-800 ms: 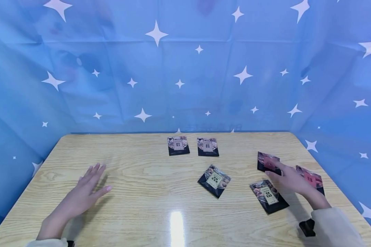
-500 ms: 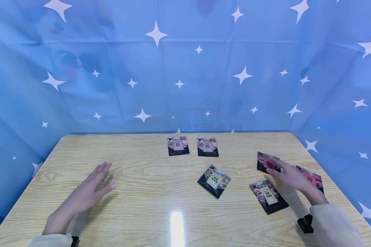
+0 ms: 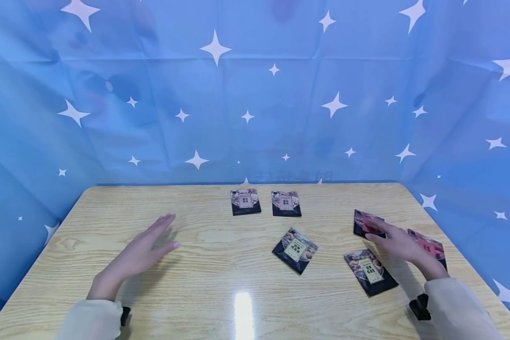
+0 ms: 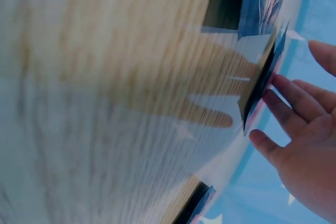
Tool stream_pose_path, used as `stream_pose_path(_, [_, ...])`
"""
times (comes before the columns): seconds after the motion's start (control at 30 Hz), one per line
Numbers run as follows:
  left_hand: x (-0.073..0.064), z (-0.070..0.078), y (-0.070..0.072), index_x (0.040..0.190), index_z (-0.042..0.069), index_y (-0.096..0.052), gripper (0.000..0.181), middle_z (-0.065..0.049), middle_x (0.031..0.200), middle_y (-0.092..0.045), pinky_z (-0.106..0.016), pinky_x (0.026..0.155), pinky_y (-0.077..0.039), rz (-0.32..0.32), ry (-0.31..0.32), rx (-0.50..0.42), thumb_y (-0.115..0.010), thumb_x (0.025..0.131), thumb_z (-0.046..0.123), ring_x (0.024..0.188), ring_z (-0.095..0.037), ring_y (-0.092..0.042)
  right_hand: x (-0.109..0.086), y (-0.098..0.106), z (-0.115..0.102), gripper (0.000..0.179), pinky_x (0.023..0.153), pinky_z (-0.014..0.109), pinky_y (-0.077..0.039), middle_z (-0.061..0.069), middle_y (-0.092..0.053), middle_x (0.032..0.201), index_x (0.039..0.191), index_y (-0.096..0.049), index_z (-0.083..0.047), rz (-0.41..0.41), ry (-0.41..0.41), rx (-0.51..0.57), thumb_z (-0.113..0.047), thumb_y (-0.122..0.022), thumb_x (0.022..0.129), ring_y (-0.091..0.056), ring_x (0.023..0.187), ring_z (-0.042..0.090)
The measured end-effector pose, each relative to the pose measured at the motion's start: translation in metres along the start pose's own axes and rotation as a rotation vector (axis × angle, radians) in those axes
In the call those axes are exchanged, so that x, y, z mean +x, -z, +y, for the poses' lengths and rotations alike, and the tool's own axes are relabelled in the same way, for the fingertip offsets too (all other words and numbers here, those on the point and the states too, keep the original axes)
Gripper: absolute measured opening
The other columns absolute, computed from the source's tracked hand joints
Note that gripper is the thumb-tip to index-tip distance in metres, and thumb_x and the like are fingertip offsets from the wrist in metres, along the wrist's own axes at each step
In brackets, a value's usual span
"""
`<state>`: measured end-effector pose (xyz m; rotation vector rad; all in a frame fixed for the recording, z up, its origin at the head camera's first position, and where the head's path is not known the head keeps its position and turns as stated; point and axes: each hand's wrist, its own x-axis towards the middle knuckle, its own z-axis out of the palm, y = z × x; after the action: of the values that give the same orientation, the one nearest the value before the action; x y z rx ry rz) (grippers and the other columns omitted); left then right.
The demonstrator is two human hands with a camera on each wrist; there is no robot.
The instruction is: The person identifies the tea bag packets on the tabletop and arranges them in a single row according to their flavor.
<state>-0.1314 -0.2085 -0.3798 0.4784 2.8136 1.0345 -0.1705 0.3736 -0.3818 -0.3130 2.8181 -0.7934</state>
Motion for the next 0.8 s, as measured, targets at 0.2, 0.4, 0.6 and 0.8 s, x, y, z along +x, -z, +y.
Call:
stream_pose_path(0.2, [0.023,0.009,-0.006,0.147,0.012,-0.019,0.067,-0.016,0.149,-0.017,-0.057,0.103,-0.018,0.004,-0.031,-0.046,-0.049,0.094,0.039,0.134,-0.037,-0.018,0.0,0.0,0.0,0.058,0.084,0.065,-0.033,0.035,-0.03,0.135,0.138,-0.032,0.006,0.004,0.006,0.007,-0.031,-0.047,0.096,-0.029,0.119,0.054])
stream_pose_path(0.4, [0.052,0.02,-0.015,0.146,0.014,-0.024,0.065,-0.013,0.148,-0.024,-0.055,0.103,-0.023,-0.007,-0.03,-0.089,-0.05,0.093,0.042,0.133,-0.035,-0.023,-0.001,-0.002,0.002,0.057,0.085,0.065,-0.033,0.034,-0.029,0.136,0.138,-0.033,0.006,0.014,0.013,0.011,-0.031,-0.047,0.096,-0.029,0.119,0.054])
stream_pose_path(0.6, [0.081,0.033,-0.027,0.145,0.017,-0.027,0.065,-0.01,0.147,-0.027,-0.053,0.104,-0.022,-0.051,-0.007,-0.116,-0.053,0.091,0.041,0.133,-0.033,-0.024,0.0,-0.003,0.004,0.056,0.085,0.064,-0.033,0.034,-0.03,0.136,0.137,-0.034,0.006,0.019,0.023,0.008,-0.03,-0.047,0.097,-0.03,0.119,0.054])
stream_pose_path(0.8, [0.107,0.042,-0.042,0.144,0.011,-0.028,0.066,-0.011,0.147,-0.026,-0.051,0.106,-0.02,-0.091,0.002,-0.171,-0.055,0.091,0.039,0.134,-0.031,-0.022,0.0,-0.003,0.006,0.055,0.085,0.064,-0.033,0.034,-0.03,0.136,0.137,-0.034,0.007,0.023,0.031,0.018,-0.028,-0.047,0.096,-0.029,0.119,0.054])
